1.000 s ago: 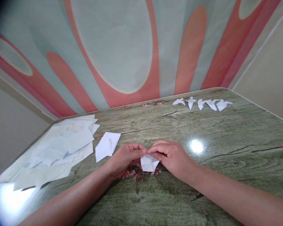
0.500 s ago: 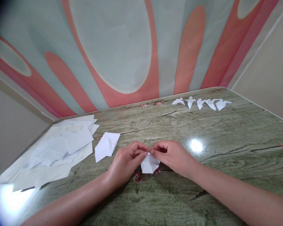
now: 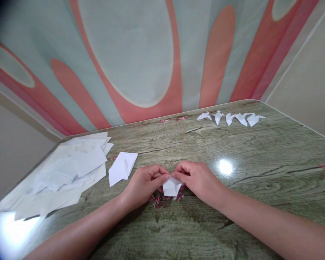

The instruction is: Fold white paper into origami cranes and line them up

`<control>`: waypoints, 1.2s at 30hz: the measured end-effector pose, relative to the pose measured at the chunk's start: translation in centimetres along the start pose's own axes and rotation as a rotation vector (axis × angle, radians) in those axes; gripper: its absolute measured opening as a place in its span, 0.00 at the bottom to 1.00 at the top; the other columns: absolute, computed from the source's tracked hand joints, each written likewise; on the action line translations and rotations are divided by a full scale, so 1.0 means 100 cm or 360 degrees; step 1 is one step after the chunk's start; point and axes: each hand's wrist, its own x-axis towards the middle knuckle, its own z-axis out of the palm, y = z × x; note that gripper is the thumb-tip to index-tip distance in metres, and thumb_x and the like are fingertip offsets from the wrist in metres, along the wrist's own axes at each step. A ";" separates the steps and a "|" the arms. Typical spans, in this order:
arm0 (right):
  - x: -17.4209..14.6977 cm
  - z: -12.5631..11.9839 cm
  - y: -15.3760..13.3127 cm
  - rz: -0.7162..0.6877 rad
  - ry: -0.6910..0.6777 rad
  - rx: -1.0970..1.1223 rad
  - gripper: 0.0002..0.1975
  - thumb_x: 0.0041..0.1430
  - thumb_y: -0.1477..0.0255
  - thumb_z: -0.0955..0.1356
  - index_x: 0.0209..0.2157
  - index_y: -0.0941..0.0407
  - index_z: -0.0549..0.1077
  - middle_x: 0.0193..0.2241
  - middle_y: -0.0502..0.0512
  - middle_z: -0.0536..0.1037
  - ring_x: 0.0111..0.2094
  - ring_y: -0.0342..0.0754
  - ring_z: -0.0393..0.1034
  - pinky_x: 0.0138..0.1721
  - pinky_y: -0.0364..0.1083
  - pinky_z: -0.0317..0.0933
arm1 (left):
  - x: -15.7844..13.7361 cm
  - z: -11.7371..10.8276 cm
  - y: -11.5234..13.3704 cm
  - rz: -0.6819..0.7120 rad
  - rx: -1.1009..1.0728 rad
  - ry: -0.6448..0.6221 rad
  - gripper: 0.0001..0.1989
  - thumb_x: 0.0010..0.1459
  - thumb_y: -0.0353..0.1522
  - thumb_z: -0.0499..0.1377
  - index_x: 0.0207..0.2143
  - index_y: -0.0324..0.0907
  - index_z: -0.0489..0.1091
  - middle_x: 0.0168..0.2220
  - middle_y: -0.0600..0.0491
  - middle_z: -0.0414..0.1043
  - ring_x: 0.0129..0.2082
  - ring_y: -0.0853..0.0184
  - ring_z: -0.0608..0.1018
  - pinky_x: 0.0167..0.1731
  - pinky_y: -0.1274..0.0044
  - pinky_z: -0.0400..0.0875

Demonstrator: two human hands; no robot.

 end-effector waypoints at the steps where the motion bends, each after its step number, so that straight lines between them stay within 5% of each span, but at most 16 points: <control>1: 0.000 -0.001 0.000 0.0031 -0.0010 -0.0007 0.11 0.57 0.64 0.66 0.26 0.54 0.73 0.20 0.46 0.72 0.22 0.42 0.63 0.24 0.41 0.52 | 0.000 -0.001 0.000 -0.0020 -0.0024 -0.0001 0.11 0.57 0.38 0.55 0.31 0.40 0.73 0.23 0.55 0.73 0.22 0.71 0.73 0.23 0.82 0.64; 6: 0.001 -0.004 0.001 0.0070 -0.0071 -0.0006 0.10 0.58 0.66 0.64 0.28 0.54 0.74 0.17 0.45 0.71 0.19 0.41 0.62 0.22 0.41 0.51 | 0.003 -0.006 -0.001 -0.0164 -0.0177 -0.0018 0.11 0.56 0.39 0.57 0.29 0.39 0.70 0.22 0.54 0.73 0.20 0.71 0.73 0.22 0.82 0.67; 13: 0.003 -0.008 0.001 0.0017 -0.0029 0.0160 0.09 0.56 0.66 0.67 0.36 0.54 0.75 0.30 0.49 0.78 0.31 0.45 0.70 0.31 0.42 0.59 | 0.003 -0.002 0.000 -0.0084 -0.0221 -0.0011 0.12 0.58 0.39 0.56 0.29 0.38 0.70 0.22 0.53 0.74 0.21 0.71 0.75 0.24 0.80 0.70; 19: 0.002 -0.007 -0.001 0.0079 -0.0012 0.0158 0.09 0.55 0.65 0.67 0.29 0.55 0.76 0.26 0.49 0.77 0.28 0.44 0.69 0.29 0.42 0.57 | 0.003 0.002 0.003 -0.0095 -0.0322 -0.0006 0.14 0.59 0.40 0.54 0.30 0.38 0.68 0.23 0.52 0.73 0.22 0.71 0.75 0.23 0.80 0.70; 24: 0.001 -0.006 -0.003 -0.0023 0.0084 0.0025 0.07 0.56 0.67 0.66 0.30 0.55 0.75 0.26 0.48 0.77 0.28 0.43 0.68 0.29 0.42 0.56 | 0.004 0.002 0.002 -0.0250 -0.0461 -0.0204 0.13 0.58 0.40 0.57 0.32 0.37 0.68 0.23 0.50 0.75 0.23 0.70 0.77 0.23 0.80 0.71; 36: 0.000 0.001 -0.001 -0.0256 0.0221 -0.0100 0.03 0.55 0.73 0.69 0.28 0.54 0.75 0.29 0.47 0.76 0.33 0.43 0.69 0.35 0.42 0.58 | 0.003 0.007 0.006 -0.0302 -0.0630 -0.0189 0.11 0.56 0.37 0.58 0.30 0.37 0.65 0.22 0.49 0.75 0.21 0.70 0.77 0.21 0.82 0.69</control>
